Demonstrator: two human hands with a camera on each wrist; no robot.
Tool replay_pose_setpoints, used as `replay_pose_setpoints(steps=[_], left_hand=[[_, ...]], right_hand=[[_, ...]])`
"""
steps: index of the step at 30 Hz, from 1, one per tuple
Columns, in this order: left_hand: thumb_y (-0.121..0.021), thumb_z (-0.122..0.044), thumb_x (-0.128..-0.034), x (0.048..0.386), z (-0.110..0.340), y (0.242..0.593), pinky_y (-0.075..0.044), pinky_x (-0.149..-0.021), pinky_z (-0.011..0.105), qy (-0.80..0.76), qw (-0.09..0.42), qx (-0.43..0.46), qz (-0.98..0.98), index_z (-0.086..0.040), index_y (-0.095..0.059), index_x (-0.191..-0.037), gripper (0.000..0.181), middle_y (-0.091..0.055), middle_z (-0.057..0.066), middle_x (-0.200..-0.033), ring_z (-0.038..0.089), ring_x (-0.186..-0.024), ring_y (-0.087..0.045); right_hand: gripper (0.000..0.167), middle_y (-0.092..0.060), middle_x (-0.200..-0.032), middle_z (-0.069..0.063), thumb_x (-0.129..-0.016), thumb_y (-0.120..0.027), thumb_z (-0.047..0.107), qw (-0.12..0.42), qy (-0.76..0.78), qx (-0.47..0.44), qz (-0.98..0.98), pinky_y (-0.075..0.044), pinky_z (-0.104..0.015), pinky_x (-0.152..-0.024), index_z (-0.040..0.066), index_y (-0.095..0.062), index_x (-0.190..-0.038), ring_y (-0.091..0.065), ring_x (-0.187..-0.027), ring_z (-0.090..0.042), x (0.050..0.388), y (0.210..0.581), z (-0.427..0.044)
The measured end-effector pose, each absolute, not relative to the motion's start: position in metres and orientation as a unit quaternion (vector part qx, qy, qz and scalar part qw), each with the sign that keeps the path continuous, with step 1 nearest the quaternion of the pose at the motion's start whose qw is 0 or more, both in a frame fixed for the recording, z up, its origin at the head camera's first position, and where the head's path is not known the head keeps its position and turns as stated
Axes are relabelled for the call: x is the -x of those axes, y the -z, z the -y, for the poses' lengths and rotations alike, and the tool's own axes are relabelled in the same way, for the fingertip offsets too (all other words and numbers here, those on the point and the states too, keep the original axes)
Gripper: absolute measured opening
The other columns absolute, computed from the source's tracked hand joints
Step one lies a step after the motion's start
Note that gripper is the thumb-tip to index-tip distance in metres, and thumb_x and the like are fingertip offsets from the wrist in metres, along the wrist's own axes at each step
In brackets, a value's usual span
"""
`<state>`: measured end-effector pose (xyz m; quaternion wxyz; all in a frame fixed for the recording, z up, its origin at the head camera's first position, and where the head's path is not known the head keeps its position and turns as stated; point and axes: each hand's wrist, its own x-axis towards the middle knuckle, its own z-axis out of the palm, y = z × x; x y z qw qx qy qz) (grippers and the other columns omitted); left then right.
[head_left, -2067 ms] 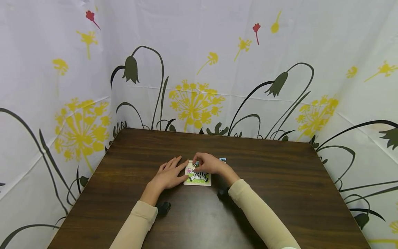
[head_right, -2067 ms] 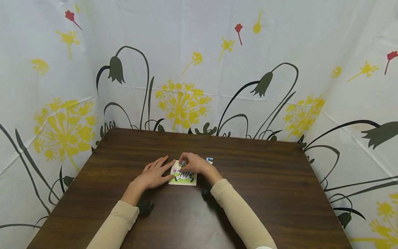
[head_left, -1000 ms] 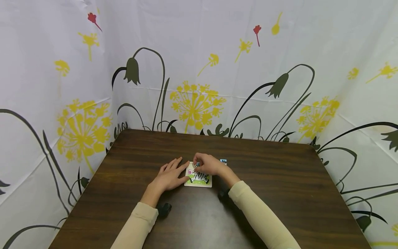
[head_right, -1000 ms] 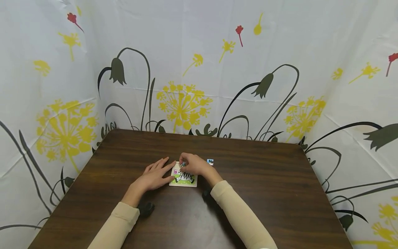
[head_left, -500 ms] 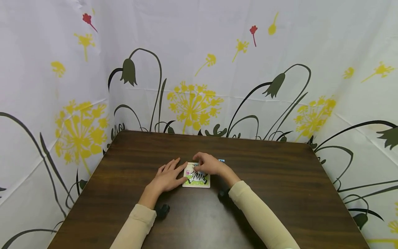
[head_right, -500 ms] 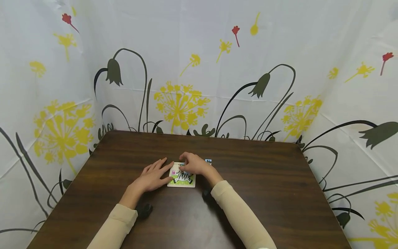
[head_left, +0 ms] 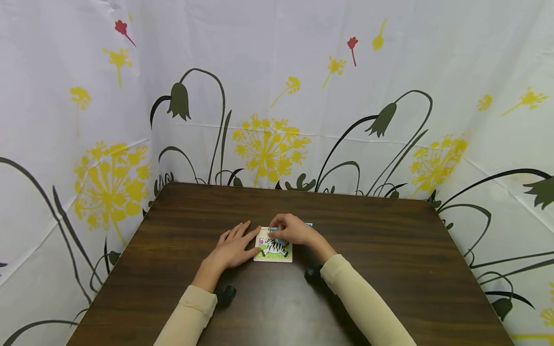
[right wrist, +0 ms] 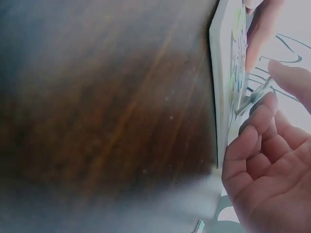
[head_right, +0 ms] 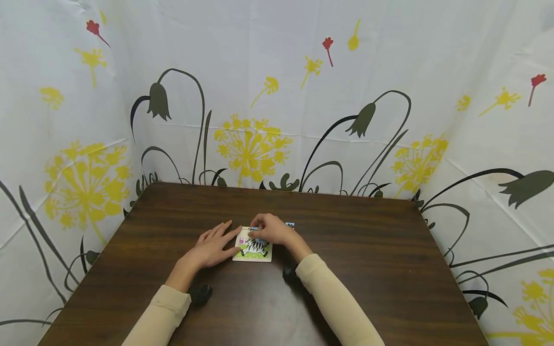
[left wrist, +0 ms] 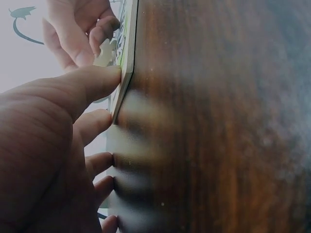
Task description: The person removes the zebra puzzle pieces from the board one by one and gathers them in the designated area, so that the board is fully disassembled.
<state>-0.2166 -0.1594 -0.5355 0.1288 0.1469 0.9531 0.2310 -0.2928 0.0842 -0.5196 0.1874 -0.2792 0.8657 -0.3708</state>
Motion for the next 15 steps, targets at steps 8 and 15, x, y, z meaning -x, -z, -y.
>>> replay_pose_setpoints(steps=[8,15], left_hand=[[-0.06,-0.056,-0.1054,0.214,0.159,0.526,-0.011,-0.128,0.075,-0.239,0.128,-0.148,-0.951,-0.024,-0.037,-0.17,0.076,-0.021,0.02,-0.179,0.047,-0.165,-0.016],[-0.062,-0.05,-0.1054,0.216,0.16,0.539,-0.01,-0.13,0.071,-0.233,0.13,-0.141,-0.953,-0.025,-0.035,-0.171,0.075,-0.017,0.015,-0.181,0.042,-0.168,-0.013]], right_hand=[[0.027,-0.061,-0.076,0.003,-0.103,-0.074,0.029,0.177,0.414,0.281,-0.848,-0.042,-0.024,-0.059,0.01,-0.073,-0.122,-0.05,-0.064,-0.009,0.297,0.522,-0.089],[0.028,-0.065,-0.102,-0.006,-0.102,-0.077,0.029,0.129,0.425,0.261,-0.857,-0.048,-0.029,-0.075,0.014,-0.074,-0.125,-0.056,-0.085,-0.016,0.293,0.518,-0.108]])
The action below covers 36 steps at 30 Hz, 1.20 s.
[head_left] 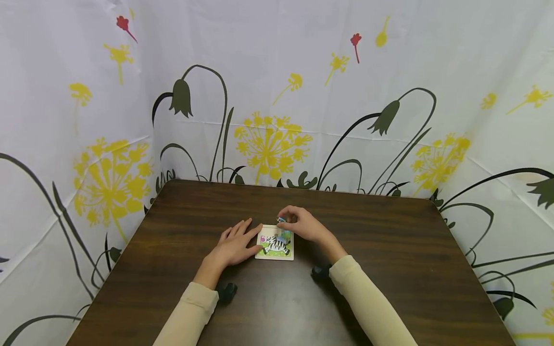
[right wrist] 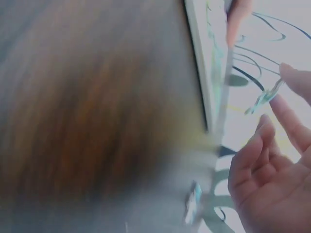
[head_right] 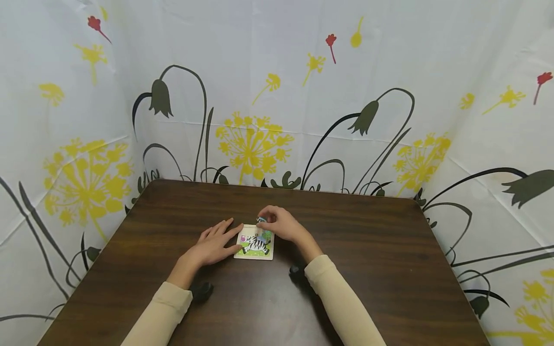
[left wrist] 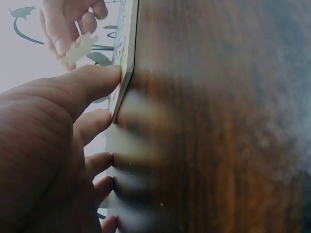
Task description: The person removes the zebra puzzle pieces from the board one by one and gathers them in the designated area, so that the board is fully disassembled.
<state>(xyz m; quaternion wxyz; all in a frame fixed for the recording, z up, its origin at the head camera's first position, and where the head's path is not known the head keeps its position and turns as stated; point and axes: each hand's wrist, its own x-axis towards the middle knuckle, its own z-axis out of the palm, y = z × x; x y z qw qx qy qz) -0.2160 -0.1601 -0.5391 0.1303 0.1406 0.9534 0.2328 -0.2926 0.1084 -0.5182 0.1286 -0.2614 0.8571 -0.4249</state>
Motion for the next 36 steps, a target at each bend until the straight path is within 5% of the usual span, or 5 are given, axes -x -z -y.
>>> replay_pose_setpoints(steps=[7,15,20,36], left_hand=[[-0.063,-0.052,-0.1042,0.218,0.16,0.546,-0.009,-0.13,0.072,-0.233,0.135,-0.137,-0.953,-0.027,-0.034,-0.171,0.077,-0.016,0.015,-0.182,0.042,-0.168,-0.012],[-0.065,-0.051,-0.1037,0.216,0.16,0.545,-0.008,-0.13,0.072,-0.247,0.127,-0.141,-0.95,-0.026,-0.036,-0.17,0.076,-0.017,0.014,-0.181,0.042,-0.168,-0.013],[-0.065,-0.052,-0.1029,0.212,0.161,0.545,-0.008,-0.13,0.072,-0.253,0.128,-0.147,-0.948,-0.029,-0.037,-0.17,0.076,-0.017,0.015,-0.181,0.042,-0.168,-0.012],[-0.062,-0.059,-0.1028,0.209,0.161,0.529,-0.007,-0.128,0.075,-0.263,0.127,-0.154,-0.944,-0.032,-0.04,-0.169,0.075,-0.019,0.019,-0.179,0.048,-0.165,-0.014]], right_hand=[[0.038,-0.065,-0.132,-0.013,-0.103,-0.076,0.026,0.091,0.438,0.223,-0.866,-0.052,-0.031,-0.072,0.008,-0.07,-0.135,-0.061,-0.082,-0.022,0.282,0.509,-0.149],[0.037,-0.073,-0.134,-0.012,-0.103,-0.075,0.025,0.089,0.431,0.206,-0.874,-0.057,-0.038,-0.088,0.006,-0.07,-0.135,-0.072,-0.102,-0.023,0.266,0.507,-0.199],[0.035,-0.073,-0.126,-0.013,-0.102,-0.077,0.025,0.072,0.414,0.186,-0.888,-0.054,-0.036,-0.078,0.007,-0.072,-0.132,-0.065,-0.089,-0.019,0.264,0.514,-0.223],[0.037,-0.069,-0.123,-0.02,-0.097,-0.081,0.022,0.095,0.349,0.168,-0.917,-0.055,-0.055,-0.096,0.004,-0.072,-0.128,-0.065,-0.112,-0.035,0.279,0.516,-0.232]])
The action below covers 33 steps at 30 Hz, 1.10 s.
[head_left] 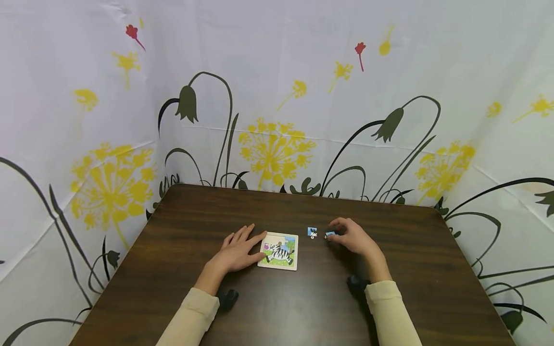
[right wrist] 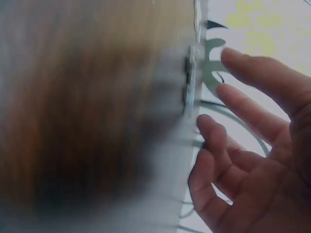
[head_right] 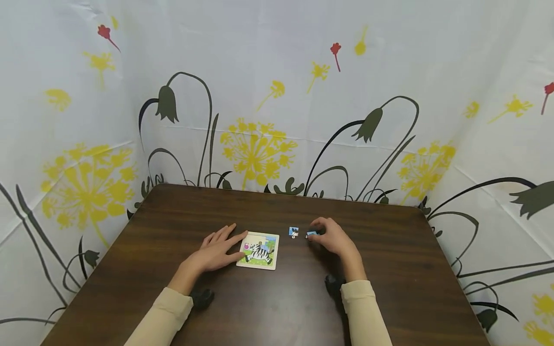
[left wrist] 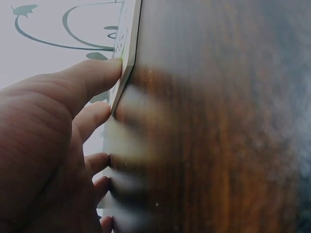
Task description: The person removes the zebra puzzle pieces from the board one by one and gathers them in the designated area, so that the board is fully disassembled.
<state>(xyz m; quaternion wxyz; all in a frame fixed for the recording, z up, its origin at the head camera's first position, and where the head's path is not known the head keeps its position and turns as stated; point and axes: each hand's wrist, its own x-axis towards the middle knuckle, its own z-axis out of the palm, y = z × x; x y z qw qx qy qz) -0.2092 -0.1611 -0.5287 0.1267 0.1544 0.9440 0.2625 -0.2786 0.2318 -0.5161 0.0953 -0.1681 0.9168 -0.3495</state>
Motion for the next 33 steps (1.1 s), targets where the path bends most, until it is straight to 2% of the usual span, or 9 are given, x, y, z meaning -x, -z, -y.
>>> replay_pose_setpoints(steps=[6,12,25,33], left_hand=[[-0.064,-0.056,-0.1026,0.212,0.161,0.536,-0.006,-0.13,0.072,-0.254,0.126,-0.144,-0.948,-0.032,-0.037,-0.17,0.076,-0.016,0.017,-0.181,0.045,-0.167,-0.012],[-0.065,-0.054,-0.1023,0.219,0.163,0.545,-0.006,-0.131,0.069,-0.238,0.138,-0.134,-0.952,-0.033,-0.036,-0.17,0.077,-0.014,0.013,-0.182,0.041,-0.168,-0.01],[-0.065,-0.059,-0.1016,0.218,0.161,0.548,-0.006,-0.132,0.069,-0.238,0.141,-0.133,-0.952,-0.036,-0.035,-0.17,0.077,-0.014,0.011,-0.182,0.039,-0.169,-0.01],[-0.063,-0.058,-0.1025,0.212,0.16,0.539,-0.007,-0.131,0.07,-0.241,0.129,-0.142,-0.951,-0.034,-0.036,-0.17,0.077,-0.016,0.015,-0.181,0.042,-0.168,-0.011]], right_hand=[[0.037,-0.062,-0.123,-0.023,-0.093,-0.083,0.013,0.109,0.319,0.181,-0.924,-0.051,-0.058,-0.1,0.002,-0.071,-0.126,-0.059,-0.115,-0.037,0.278,0.517,-0.236],[0.022,-0.059,-0.113,-0.019,-0.094,-0.081,0.011,0.106,0.32,0.169,-0.926,-0.049,-0.05,-0.093,0.004,-0.072,-0.112,-0.055,-0.106,-0.032,0.282,0.519,-0.236],[0.025,-0.061,-0.1,-0.013,-0.096,-0.081,0.015,0.127,0.305,0.145,-0.933,-0.044,-0.037,-0.074,0.004,-0.069,-0.114,-0.055,-0.088,-0.026,0.293,0.519,-0.237],[0.03,-0.063,-0.102,-0.015,-0.095,-0.082,0.017,0.129,0.306,0.138,-0.933,-0.045,-0.036,-0.073,0.004,-0.068,-0.118,-0.056,-0.087,-0.025,0.292,0.516,-0.237]])
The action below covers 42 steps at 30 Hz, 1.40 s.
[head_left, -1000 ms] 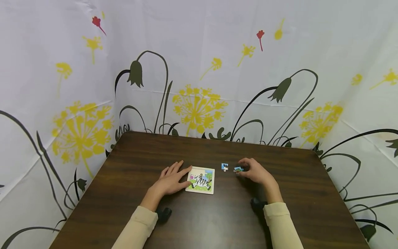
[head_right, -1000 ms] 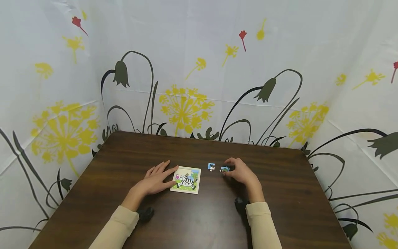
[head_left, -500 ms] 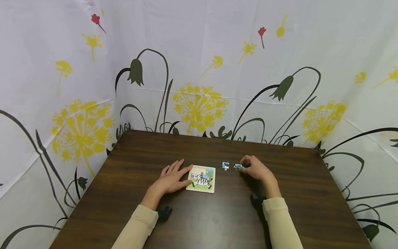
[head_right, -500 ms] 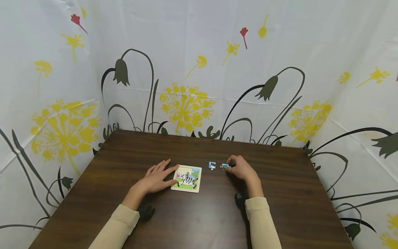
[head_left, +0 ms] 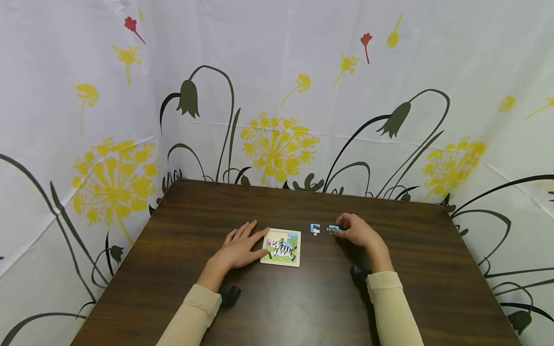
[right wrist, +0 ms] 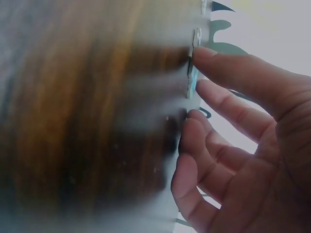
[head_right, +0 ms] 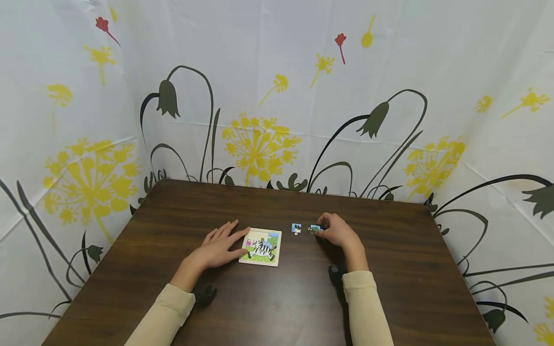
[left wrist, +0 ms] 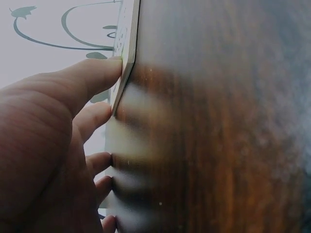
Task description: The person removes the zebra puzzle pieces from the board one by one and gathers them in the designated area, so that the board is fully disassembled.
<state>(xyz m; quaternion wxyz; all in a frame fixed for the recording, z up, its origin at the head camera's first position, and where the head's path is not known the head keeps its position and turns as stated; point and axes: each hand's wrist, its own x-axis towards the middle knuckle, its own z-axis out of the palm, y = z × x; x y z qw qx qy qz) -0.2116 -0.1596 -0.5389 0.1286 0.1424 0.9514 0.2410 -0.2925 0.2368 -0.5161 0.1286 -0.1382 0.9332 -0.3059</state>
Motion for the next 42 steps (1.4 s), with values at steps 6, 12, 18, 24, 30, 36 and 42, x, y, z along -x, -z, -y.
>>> replay_pose_setpoints(steps=[6,12,18,24,30,36,42], left_hand=[[-0.064,-0.053,-0.104,0.206,0.157,0.523,-0.009,-0.131,0.07,-0.242,0.137,-0.146,-0.949,-0.028,-0.039,-0.169,0.074,-0.018,0.018,-0.18,0.044,-0.167,-0.014],[-0.066,-0.051,-0.1036,0.212,0.16,0.531,-0.007,-0.131,0.07,-0.237,0.134,-0.141,-0.952,-0.029,-0.038,-0.17,0.075,-0.017,0.016,-0.181,0.042,-0.168,-0.012],[-0.064,-0.052,-0.1043,0.213,0.16,0.52,-0.006,-0.132,0.069,-0.23,0.148,-0.142,-0.951,-0.029,-0.036,-0.17,0.075,-0.014,0.016,-0.181,0.042,-0.168,-0.01],[-0.065,-0.052,-0.1038,0.217,0.159,0.531,-0.006,-0.132,0.069,-0.243,0.138,-0.144,-0.949,-0.03,-0.036,-0.17,0.076,-0.014,0.015,-0.182,0.041,-0.169,-0.009],[-0.063,-0.06,-0.1028,0.223,0.161,0.548,-0.005,-0.132,0.069,-0.234,0.138,-0.146,-0.951,-0.036,-0.035,-0.17,0.077,-0.013,0.011,-0.183,0.038,-0.169,-0.009],[-0.065,-0.058,-0.1023,0.221,0.164,0.552,-0.006,-0.132,0.068,-0.238,0.136,-0.143,-0.951,-0.037,-0.036,-0.169,0.076,-0.014,0.01,-0.183,0.038,-0.169,-0.01],[-0.065,-0.058,-0.1025,0.219,0.163,0.55,-0.006,-0.132,0.068,-0.237,0.134,-0.14,-0.952,-0.036,-0.036,-0.169,0.076,-0.015,0.01,-0.182,0.038,-0.169,-0.01]], right_hand=[[0.036,-0.066,-0.105,-0.015,-0.096,-0.08,0.02,0.132,0.291,0.124,-0.94,-0.049,-0.039,-0.074,0.005,-0.066,-0.126,-0.06,-0.087,-0.026,0.288,0.51,-0.239],[0.031,-0.072,-0.107,-0.011,-0.099,-0.076,0.02,0.113,0.269,0.146,-0.945,-0.055,-0.046,-0.08,0.009,-0.069,-0.127,-0.065,-0.09,-0.024,0.281,0.502,-0.211],[0.029,-0.069,-0.096,-0.001,-0.099,-0.078,0.019,0.136,0.241,0.208,-0.938,-0.052,-0.036,-0.07,0.019,-0.072,-0.128,-0.061,-0.077,-0.017,0.267,0.493,-0.153],[0.029,-0.068,-0.089,0.0,-0.099,-0.079,0.018,0.177,0.227,0.264,-0.92,-0.05,-0.033,-0.065,0.017,-0.072,-0.127,-0.059,-0.072,-0.017,0.259,0.488,-0.117],[0.022,-0.069,-0.091,-0.001,-0.097,-0.08,0.016,0.211,0.225,0.262,-0.915,-0.05,-0.033,-0.068,0.019,-0.071,-0.117,-0.06,-0.076,-0.017,0.263,0.496,-0.107],[0.017,-0.068,-0.093,0.0,-0.098,-0.079,0.017,0.218,0.24,0.271,-0.906,-0.049,-0.033,-0.068,0.018,-0.068,-0.111,-0.06,-0.077,-0.017,0.267,0.501,-0.105],[0.016,-0.066,-0.094,-0.001,-0.099,-0.078,0.017,0.222,0.254,0.281,-0.899,-0.048,-0.033,-0.069,0.019,-0.065,-0.109,-0.059,-0.077,-0.016,0.27,0.504,-0.105]])
